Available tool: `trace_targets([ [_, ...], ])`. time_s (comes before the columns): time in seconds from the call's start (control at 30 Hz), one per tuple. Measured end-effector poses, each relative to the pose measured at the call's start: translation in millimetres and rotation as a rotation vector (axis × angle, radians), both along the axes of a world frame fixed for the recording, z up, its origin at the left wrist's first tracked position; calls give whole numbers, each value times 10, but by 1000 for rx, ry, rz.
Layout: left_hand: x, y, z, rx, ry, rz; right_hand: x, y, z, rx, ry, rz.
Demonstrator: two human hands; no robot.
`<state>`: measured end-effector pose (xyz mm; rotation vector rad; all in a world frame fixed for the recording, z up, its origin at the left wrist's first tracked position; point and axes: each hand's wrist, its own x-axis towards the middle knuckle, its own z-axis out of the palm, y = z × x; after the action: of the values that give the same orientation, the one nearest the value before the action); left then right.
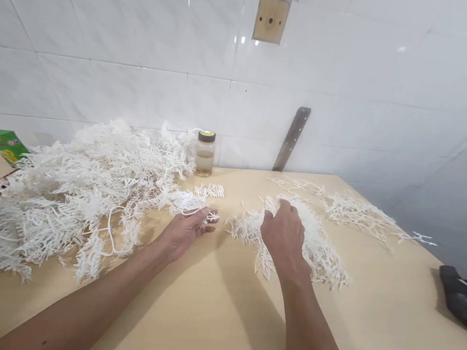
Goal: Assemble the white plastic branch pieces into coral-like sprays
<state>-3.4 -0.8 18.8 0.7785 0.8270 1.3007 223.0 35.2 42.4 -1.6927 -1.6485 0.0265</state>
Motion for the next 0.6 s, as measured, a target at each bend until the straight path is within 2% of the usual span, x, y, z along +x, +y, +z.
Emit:
trace_targets([
  [0.03,17,-6,-4,4,-4,0,-45,-29,17,-58,-31,-29],
  [0.07,32,-13,-1,7,-6,10,-117,-68,34,-123,-51,5],
  [0.17,57,-23,25,20,11,56,-394,-221,76,-304,12,294],
  [0.23,62,-21,37,26,23,55,-562,-316,78,-422,192,505],
  [0.3,65,-16,41,21,15,30,-689,-375,50,-448,390,635],
  [0.4,70,-9,46,14,-9,12,-804,-385,-35,-390,569,685],
  [0.5,72,-10,65,21,-2,42,-843,-344,-119,-380,684,664],
  [0.6,68,-14,77,45,90,105,-833,-301,-158,-410,754,610],
])
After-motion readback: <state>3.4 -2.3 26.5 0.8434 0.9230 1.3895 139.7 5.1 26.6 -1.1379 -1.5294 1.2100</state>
